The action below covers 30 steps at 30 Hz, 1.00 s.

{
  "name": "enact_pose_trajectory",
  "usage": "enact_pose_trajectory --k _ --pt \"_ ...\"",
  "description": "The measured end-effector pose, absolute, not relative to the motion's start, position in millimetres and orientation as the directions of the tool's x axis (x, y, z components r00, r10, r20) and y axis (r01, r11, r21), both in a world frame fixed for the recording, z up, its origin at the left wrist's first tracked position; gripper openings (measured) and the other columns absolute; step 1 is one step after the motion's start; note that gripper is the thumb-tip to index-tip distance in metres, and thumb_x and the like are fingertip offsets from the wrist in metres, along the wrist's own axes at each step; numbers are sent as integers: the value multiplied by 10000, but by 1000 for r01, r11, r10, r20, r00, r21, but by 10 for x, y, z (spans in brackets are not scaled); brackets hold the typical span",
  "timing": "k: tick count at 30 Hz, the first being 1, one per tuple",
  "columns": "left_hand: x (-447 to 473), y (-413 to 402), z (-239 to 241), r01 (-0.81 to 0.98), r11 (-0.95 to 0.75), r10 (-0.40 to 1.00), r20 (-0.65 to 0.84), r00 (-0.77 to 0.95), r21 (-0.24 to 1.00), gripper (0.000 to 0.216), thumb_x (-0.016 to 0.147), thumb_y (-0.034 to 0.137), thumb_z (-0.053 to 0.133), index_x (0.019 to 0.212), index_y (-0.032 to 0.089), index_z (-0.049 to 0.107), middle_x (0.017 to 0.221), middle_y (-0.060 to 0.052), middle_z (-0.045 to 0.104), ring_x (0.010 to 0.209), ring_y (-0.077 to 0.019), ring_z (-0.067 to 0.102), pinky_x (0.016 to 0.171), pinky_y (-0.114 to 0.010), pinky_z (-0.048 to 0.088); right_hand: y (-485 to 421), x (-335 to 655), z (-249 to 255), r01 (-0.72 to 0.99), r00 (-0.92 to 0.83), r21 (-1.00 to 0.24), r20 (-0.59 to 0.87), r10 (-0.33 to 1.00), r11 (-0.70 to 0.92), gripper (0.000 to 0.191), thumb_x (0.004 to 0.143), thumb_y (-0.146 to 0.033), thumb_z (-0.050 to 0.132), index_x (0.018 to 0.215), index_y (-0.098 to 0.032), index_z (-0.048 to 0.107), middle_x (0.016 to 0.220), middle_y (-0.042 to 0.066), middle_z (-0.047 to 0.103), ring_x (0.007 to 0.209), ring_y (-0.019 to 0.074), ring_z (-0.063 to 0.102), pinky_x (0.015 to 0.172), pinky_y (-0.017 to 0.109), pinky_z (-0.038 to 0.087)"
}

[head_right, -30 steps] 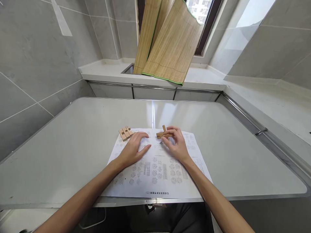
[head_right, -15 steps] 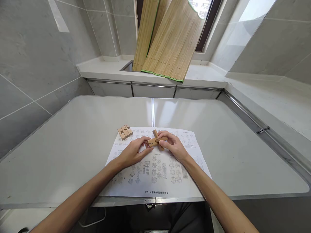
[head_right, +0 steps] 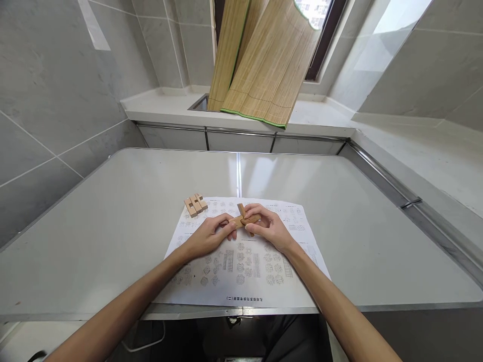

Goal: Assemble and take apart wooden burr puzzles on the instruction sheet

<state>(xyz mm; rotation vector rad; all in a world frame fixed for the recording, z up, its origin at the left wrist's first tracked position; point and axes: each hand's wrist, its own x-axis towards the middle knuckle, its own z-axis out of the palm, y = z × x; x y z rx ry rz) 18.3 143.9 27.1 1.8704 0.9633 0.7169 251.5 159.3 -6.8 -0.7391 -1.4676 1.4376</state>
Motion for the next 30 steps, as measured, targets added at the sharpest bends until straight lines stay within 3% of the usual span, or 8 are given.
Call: enact_pose_trajectory --k 3,5,8,10,17,22,26,30 --pt "194 1451 245 275 -280 851 105 514 920 356 1076 469 492 908 193 640 836 -11 724 752 -160 656 770 -297 495 1593 2522 -74 -152 -393 -978 194 899 145 268 818 -419 871 1007 -287 734 1255 66 606 892 217 639 691 364 575" --pt "195 1465 223 253 -266 864 114 491 930 345 1078 465 490 924 191 632 833 -13 720 733 -157 651 753 -294 499 1598 2530 -75 -124 -374 -978 202 905 167 304 824 -459 865 1042 -295 731 1252 69 637 1047 273 658 842 421 593" --pt "190 1486 201 230 -254 877 124 463 939 324 1081 461 488 989 189 638 822 -11 707 711 -155 637 731 -290 501 1605 2545 -69 -101 -342 -976 214 915 191 411 857 -535 824 1180 -308 705 1307 79 666 1290 329 603 1101 502 501" --pt "186 1493 196 220 -260 878 135 459 940 310 1082 453 490 1030 187 642 820 -9 703 699 -152 630 728 -288 504 1602 2550 -60 -102 -342 -977 212 916 188 492 873 -576 796 1272 -319 667 1401 88 642 1396 343 545 1169 527 448" --pt "196 1472 186 236 -315 869 180 460 919 299 1086 435 498 1090 185 661 849 -14 722 684 -143 632 705 -272 499 1565 2523 -6 -113 -432 -985 166 887 129 741 822 -582 842 1452 -353 527 1529 119 553 1433 360 521 1115 563 500" --pt "196 1469 168 257 -357 863 212 458 898 309 1090 422 494 1152 193 692 837 -16 727 677 -141 646 708 -263 498 1557 2510 -13 -73 -438 -990 141 888 121 779 786 -501 897 1450 -364 514 1519 106 564 1403 335 554 1161 564 458" --pt "192 1469 167 273 -372 865 224 448 887 302 1084 418 510 1154 193 698 826 -15 735 678 -143 656 696 -256 498 1543 2506 -53 -26 -475 -995 100 874 99 884 734 -450 944 1475 -362 470 1517 116 556 1321 333 626 1125 546 495" --pt "192 1467 177 285 -383 863 229 451 879 290 1085 402 512 1166 197 701 831 -10 732 676 -135 655 691 -249 499 1531 2512 -74 83 -444 -987 90 892 140 824 763 -454 919 1459 -347 491 1436 111 609 1355 338 589 1074 512 524"
